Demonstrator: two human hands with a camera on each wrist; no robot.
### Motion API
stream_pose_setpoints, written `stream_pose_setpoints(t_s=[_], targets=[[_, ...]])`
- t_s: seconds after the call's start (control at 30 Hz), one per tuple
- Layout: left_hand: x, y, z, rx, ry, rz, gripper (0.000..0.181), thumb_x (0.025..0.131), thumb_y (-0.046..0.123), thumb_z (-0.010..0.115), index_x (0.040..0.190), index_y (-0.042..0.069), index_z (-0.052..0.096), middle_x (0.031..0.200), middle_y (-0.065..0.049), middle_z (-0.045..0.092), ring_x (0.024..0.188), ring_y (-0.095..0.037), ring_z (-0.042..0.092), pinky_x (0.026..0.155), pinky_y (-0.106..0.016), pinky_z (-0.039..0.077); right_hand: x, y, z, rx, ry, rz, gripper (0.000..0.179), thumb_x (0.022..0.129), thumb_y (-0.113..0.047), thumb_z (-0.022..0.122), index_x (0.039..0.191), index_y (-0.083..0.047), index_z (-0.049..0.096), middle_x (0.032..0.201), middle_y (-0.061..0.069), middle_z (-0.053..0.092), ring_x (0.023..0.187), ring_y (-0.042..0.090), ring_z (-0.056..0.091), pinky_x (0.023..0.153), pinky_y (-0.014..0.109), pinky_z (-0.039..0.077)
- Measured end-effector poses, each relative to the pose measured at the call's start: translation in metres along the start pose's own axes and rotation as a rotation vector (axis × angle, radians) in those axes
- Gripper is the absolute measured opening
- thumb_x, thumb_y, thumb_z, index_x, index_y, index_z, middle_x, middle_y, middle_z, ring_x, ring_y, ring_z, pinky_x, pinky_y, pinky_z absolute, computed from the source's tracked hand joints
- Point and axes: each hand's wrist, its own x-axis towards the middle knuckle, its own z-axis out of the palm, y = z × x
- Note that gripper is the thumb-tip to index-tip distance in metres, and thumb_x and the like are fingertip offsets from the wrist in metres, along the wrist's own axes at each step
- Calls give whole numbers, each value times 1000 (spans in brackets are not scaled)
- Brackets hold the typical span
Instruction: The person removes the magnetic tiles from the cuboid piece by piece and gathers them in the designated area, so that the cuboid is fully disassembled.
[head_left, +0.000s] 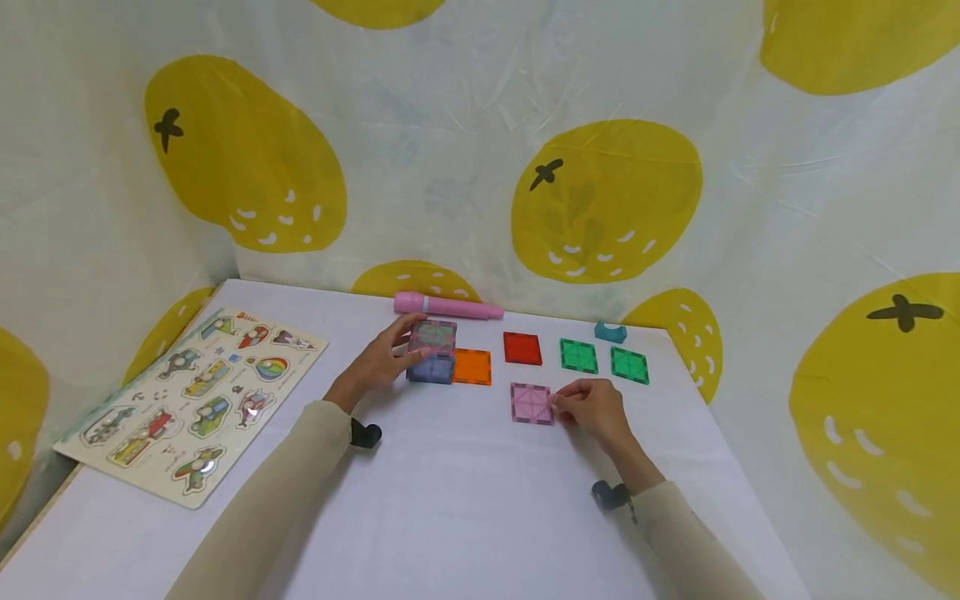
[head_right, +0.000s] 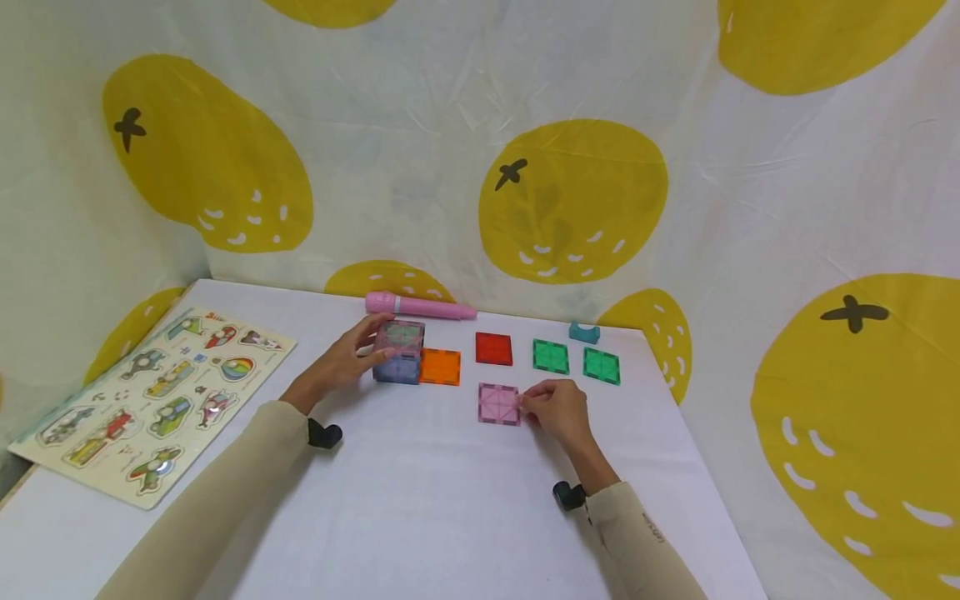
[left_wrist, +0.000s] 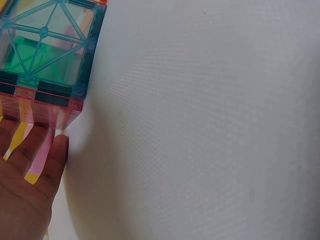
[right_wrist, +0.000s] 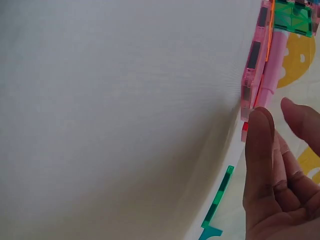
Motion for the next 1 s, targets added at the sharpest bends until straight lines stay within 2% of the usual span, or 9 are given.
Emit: stream_pose_setpoints(t_s=[0.23, 0.43, 0.57, 0.77, 1.0], targets=[[1, -1, -1, -26, -7, 34, 74, 101, 44, 72, 163, 40, 33, 174, -5, 32, 158, -42, 34, 128, -62, 33, 7, -5, 6, -54, 6, -168, 24, 95, -25, 82, 115, -14, 77, 103, 6, 77, 92, 22, 71, 78, 25, 63], [-1, -1, -1, -64, -17, 71, 71, 102, 41, 72, 162, 34, 35, 173, -7, 33, 157, -43, 35, 128, -63, 33, 15, -21, 23, -94, -12, -292, 43, 90, -31, 88, 126, -13, 73, 117, 6, 77, 110, 27, 70, 96, 42, 63], [0, -2, 0, -63, -17, 58, 71, 102, 42, 72, 163, 36, 34, 174, -5, 32, 158, -42, 34, 128, -63, 32, 23, -35, 37, -132, -32, -318, 52, 86, -36, 90, 130, -18, 70, 126, 5, 74, 122, 30, 64, 104, 51, 59], [-1, -1, 2, -51, -15, 30, 74, 101, 46, 72, 164, 39, 32, 174, -2, 31, 159, -39, 33, 128, -62, 32, 33, -59, 57, -205, -91, -355, 66, 82, -36, 94, 141, -25, 67, 139, 1, 68, 131, 28, 59, 110, 55, 55], [-1, 1, 2, -41, -7, 33, 73, 102, 44, 72, 163, 40, 33, 174, -3, 31, 159, -40, 33, 128, -62, 32, 48, -81, 79, -311, -177, -436, 76, 80, -35, 95, 147, -19, 63, 147, 3, 62, 141, 28, 52, 122, 54, 45]])
